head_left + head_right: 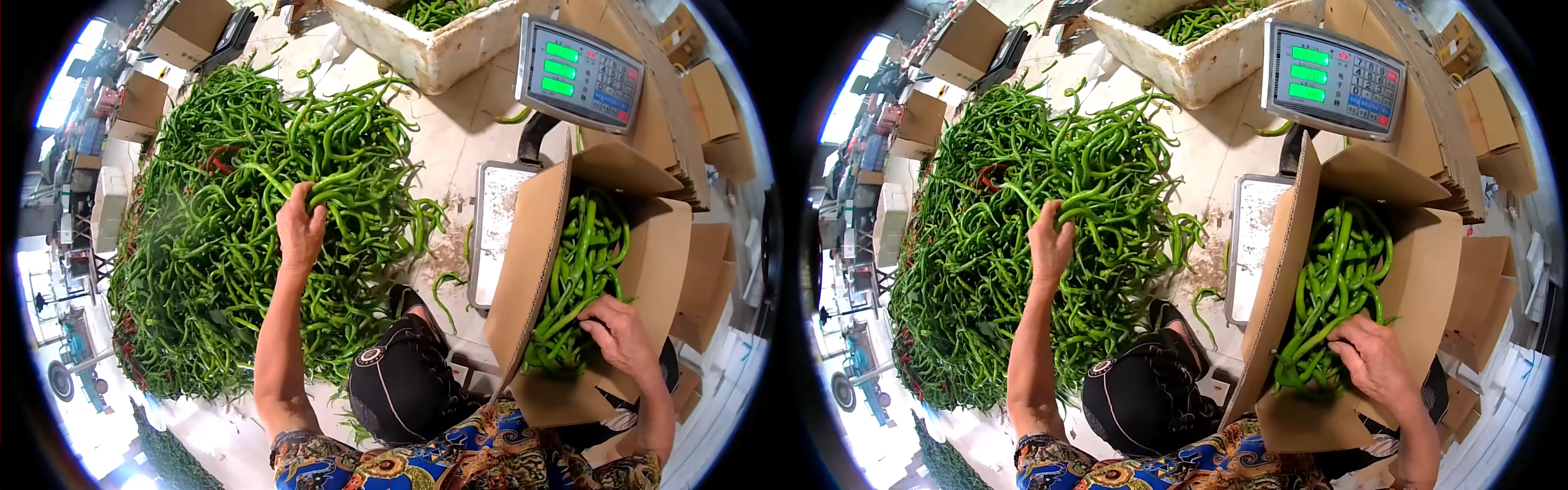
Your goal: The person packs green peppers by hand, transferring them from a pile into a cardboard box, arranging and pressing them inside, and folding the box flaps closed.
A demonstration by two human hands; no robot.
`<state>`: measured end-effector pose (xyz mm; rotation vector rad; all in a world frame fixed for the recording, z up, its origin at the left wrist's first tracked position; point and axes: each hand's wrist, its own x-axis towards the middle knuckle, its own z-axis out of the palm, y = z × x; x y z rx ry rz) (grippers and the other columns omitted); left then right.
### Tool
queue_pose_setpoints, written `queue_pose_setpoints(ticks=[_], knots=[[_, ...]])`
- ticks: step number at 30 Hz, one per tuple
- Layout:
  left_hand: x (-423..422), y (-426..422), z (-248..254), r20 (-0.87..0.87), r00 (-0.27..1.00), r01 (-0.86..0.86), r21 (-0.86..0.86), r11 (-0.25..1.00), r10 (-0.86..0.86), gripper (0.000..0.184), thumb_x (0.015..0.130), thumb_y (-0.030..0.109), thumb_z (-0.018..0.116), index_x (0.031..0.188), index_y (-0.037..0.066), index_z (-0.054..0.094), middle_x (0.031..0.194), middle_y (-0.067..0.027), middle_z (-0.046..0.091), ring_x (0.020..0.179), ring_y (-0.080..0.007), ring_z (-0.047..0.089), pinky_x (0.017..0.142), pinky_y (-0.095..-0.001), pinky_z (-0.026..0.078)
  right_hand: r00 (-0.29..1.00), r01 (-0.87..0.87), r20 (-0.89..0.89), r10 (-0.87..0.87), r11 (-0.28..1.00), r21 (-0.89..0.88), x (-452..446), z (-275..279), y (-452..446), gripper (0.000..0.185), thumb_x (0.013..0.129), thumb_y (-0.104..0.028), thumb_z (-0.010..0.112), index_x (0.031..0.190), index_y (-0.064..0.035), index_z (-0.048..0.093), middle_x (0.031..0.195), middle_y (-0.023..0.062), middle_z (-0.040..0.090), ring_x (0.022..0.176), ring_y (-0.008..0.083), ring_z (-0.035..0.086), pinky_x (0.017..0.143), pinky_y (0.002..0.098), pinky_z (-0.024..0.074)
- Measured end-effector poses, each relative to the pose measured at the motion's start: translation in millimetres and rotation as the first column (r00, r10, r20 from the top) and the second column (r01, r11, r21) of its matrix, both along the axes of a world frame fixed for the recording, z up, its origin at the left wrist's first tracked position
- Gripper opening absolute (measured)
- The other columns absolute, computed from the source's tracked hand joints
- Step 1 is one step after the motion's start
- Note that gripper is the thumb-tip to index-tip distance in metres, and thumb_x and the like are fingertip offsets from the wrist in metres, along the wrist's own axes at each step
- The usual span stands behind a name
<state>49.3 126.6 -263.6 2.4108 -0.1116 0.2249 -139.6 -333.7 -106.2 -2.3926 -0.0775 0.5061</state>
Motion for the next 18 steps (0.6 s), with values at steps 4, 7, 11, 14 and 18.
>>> queue_pose_setpoints(ticks=[4,7,11,14,18], knots=[[2.6,-17.9,80.8,-0.273,0.957,-0.102,-0.637,0.764,-0.100,0.019,0.094,0.013,0.057,0.111,0.005,0.061,0.086,-0.0030,0.067,0.068,-0.0095,0.061,0.057,-0.0213,0.045,0.998,-0.039,0.043,0.037,0.999,0.028,0.4,9.2,5.4,0.012,0.085,-0.005,0.065,0.096,0.0011,0.065,0.084,0.0173,0.063,0.076,0.0345,0.062,0.068,0.0390,0.0486],[1.5,-26.5,114.4,-0.312,0.936,-0.197,-0.847,0.493,-0.162,0.019,0.098,0.024,0.057,0.110,0.009,0.061,0.089,-0.0037,0.066,0.068,-0.0091,0.061,0.052,-0.0178,0.039,1.000,-0.011,0.005,0.011,0.997,0.080,4.6,21.9,11.9,0.013,0.085,-0.005,0.065,0.097,0.0003,0.065,0.083,0.0161,0.063,0.073,0.0325,0.062,0.067,0.0384,0.0483],[-4.4,-46.0,140.5,-0.254,0.907,-0.153,-0.942,0.297,-0.336,0.022,0.099,0.023,0.057,0.113,0.006,0.057,0.089,-0.0060,0.064,0.065,-0.0118,0.060,0.049,-0.0182,0.039,0.999,-0.041,0.040,0.036,0.989,0.139,-2.0,26.3,14.9,0.014,0.084,-0.005,0.064,0.096,0.0006,0.066,0.084,0.0130,0.065,0.071,0.0265,0.062,0.065,0.0342,0.0477],[-4.8,-63.4,159.4,-0.190,0.871,-0.159,-0.982,0.106,-0.453,0.023,0.099,0.022,0.057,0.111,0.003,0.056,0.088,-0.0090,0.063,0.063,-0.0145,0.059,0.045,-0.0184,0.038,0.997,-0.060,0.065,0.047,0.976,0.211,2.8,33.3,24.5,0.012,0.086,-0.006,0.064,0.096,-0.0003,0.066,0.084,0.0123,0.066,0.074,0.0240,0.063,0.067,0.0322,0.0487],[-14.7,-95.7,202.2,-0.124,0.806,-0.181,-0.983,-0.041,-0.578,0.037,0.100,0.024,0.054,0.124,-0.004,0.053,0.086,-0.0065,0.057,0.060,-0.0123,0.055,0.044,-0.0198,0.037,0.998,0.012,0.051,-0.038,0.904,0.428,19.3,35.3,46.9,0.024,0.087,-0.014,0.071,0.108,-0.0035,0.066,0.094,0.0083,0.065,0.079,0.0186,0.062,0.068,0.0307,0.0504]])
